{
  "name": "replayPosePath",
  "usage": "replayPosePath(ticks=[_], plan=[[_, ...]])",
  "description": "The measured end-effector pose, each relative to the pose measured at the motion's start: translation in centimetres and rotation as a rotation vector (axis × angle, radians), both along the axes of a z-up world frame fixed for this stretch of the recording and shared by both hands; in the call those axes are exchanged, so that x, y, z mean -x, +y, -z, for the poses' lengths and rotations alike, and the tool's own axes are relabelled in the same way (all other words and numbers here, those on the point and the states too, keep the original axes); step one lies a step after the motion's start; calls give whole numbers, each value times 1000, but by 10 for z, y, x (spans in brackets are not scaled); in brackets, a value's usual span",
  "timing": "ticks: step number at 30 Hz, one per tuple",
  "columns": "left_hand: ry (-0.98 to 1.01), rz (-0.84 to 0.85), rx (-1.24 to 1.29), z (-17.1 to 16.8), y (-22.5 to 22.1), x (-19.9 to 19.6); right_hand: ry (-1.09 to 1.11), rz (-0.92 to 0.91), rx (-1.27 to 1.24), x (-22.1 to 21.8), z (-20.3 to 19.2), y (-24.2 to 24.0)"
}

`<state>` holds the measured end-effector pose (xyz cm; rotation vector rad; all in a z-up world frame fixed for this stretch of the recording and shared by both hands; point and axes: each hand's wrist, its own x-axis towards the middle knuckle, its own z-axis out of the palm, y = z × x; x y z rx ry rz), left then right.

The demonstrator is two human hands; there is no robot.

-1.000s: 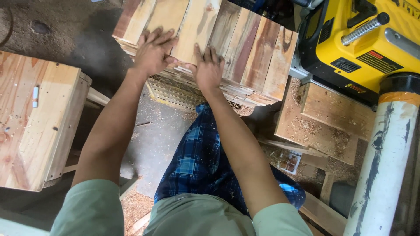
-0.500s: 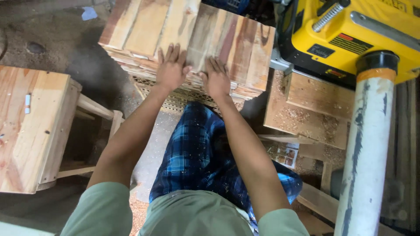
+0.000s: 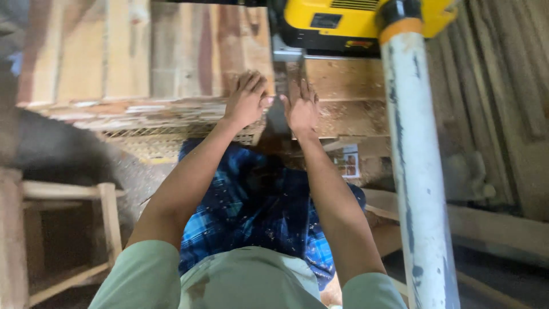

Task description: Feeding individual wood boards into a thickness planer to smooth their surfaces.

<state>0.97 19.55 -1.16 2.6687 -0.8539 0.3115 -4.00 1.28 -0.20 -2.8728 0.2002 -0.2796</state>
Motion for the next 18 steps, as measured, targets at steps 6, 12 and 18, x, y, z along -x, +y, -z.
replayPosePath(ticks=[6, 12, 18], plan=[[104, 156, 36, 9, -96, 4, 17, 245, 57, 16, 33, -79], [150, 280, -89, 17, -148, 11, 98, 197, 120, 20, 51, -98], [52, 208, 7, 42, -151, 15, -19, 217, 133, 21, 66, -97]])
